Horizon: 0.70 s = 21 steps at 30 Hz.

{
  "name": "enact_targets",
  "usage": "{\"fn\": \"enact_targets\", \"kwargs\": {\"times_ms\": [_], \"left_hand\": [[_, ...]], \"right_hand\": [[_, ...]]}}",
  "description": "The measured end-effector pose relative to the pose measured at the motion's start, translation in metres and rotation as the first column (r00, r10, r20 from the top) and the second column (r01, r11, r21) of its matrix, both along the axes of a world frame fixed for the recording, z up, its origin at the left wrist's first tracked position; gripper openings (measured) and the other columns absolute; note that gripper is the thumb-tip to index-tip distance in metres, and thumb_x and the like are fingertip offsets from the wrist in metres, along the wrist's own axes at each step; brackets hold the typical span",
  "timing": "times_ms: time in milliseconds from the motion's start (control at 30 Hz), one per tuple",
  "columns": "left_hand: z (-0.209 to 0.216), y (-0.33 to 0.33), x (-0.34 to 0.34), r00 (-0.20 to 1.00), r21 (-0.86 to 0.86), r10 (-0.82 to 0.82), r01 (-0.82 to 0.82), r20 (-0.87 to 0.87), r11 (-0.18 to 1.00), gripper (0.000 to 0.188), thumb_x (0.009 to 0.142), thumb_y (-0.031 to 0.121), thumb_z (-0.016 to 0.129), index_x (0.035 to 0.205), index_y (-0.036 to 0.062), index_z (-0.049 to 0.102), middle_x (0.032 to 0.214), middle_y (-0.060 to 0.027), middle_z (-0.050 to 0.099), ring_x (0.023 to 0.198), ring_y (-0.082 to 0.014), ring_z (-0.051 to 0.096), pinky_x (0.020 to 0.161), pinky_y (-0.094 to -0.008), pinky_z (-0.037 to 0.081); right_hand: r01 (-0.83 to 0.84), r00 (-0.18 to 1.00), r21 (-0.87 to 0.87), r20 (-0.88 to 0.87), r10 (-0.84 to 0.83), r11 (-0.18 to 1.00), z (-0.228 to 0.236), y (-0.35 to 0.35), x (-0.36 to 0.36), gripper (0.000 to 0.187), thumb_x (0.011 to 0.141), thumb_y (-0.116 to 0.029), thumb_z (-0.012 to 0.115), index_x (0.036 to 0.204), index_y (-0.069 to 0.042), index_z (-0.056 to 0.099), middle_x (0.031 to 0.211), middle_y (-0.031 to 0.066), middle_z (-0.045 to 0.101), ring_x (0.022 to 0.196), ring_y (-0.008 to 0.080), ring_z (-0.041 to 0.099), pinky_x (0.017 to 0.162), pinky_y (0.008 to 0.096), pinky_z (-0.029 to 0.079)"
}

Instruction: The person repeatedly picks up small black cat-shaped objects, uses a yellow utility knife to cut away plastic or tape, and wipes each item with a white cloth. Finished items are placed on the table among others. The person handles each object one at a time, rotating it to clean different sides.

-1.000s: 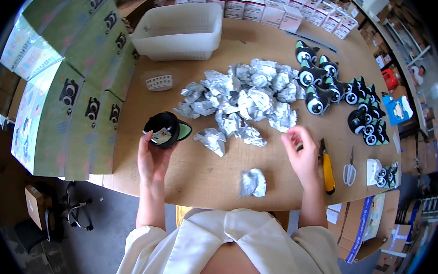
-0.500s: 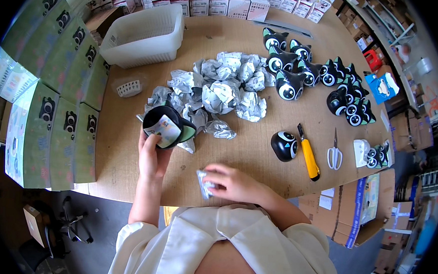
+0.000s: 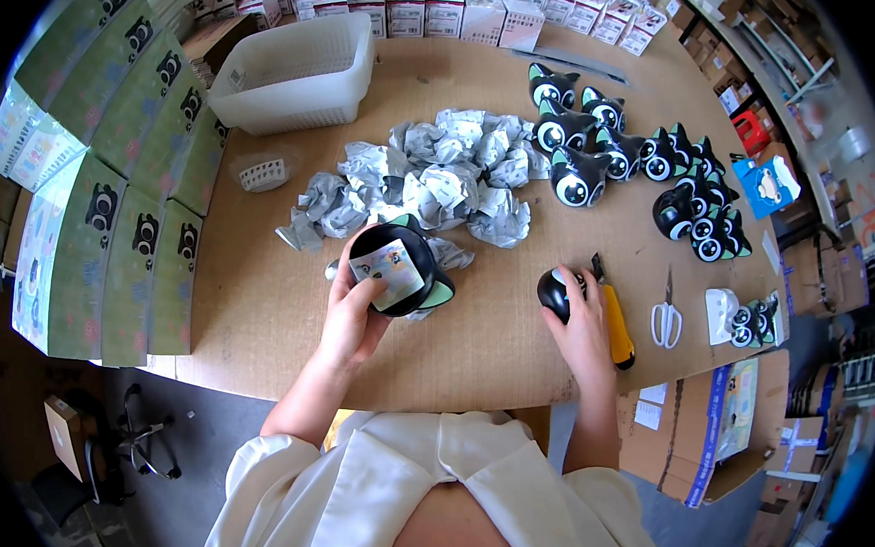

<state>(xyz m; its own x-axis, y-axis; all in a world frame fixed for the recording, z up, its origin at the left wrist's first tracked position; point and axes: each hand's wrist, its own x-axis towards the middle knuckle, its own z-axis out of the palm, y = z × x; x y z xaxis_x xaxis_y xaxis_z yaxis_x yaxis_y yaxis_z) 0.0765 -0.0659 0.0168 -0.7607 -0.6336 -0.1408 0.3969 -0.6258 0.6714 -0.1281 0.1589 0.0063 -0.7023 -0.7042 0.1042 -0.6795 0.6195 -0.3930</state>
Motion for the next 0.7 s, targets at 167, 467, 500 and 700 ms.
{"fn": "enact_targets", "kwargs": {"times_ms": [167,467,500,700], "left_hand": [[0.006,0.016,-0.014,0.999,-0.007,-0.013,0.013,-0.048,1.0,0.059,0.09,0.003,0.056,0.143,0.0171,0.035,0.135,-0.0081,0.046,0.124,-0.0236,0.048,0.101,-0.0426,0.045],[0.006,0.044,-0.033,0.984,-0.066,-0.065,0.055,-0.166,0.996,0.07,0.085,-0.007,0.05,0.147,0.0133,0.026,0.144,-0.0094,0.035,0.132,-0.0239,0.038,0.11,-0.0391,0.032],[0.007,0.046,-0.033,0.983,-0.083,-0.074,0.061,-0.168,0.995,0.07,0.085,-0.007,0.049,0.147,0.013,0.026,0.144,-0.0098,0.035,0.132,-0.024,0.038,0.111,-0.0393,0.032],[0.009,0.051,-0.03,0.969,-0.061,-0.114,0.103,-0.22,0.993,0.072,0.082,-0.006,0.046,0.148,0.0122,0.023,0.144,-0.0109,0.033,0.133,-0.0242,0.036,0.112,-0.0397,0.028]], "right_hand": [[0.051,0.993,-0.595,0.115,0.022,0.802,0.014,-0.014,0.016,0.063,0.08,-0.015,0.076,0.134,-0.001,0.046,0.126,0.0185,0.056,0.112,0.0311,0.058,0.095,0.0391,0.046],[-0.186,0.875,-0.82,0.111,0.47,0.541,0.049,-0.072,0.064,0.059,0.081,-0.008,0.073,0.133,0.003,0.048,0.131,0.0215,0.049,0.118,0.0329,0.052,0.097,0.0385,0.043],[-0.215,0.883,-0.808,0.08,0.463,0.549,0.05,-0.073,0.064,0.059,0.081,-0.008,0.073,0.134,0.003,0.048,0.131,0.0215,0.049,0.118,0.0329,0.052,0.097,0.0385,0.043],[-0.28,0.886,-0.767,0.025,0.463,0.577,0.046,-0.077,0.065,0.059,0.082,-0.008,0.072,0.135,0.002,0.048,0.132,0.0215,0.048,0.118,0.0335,0.052,0.096,0.0389,0.045]]}}
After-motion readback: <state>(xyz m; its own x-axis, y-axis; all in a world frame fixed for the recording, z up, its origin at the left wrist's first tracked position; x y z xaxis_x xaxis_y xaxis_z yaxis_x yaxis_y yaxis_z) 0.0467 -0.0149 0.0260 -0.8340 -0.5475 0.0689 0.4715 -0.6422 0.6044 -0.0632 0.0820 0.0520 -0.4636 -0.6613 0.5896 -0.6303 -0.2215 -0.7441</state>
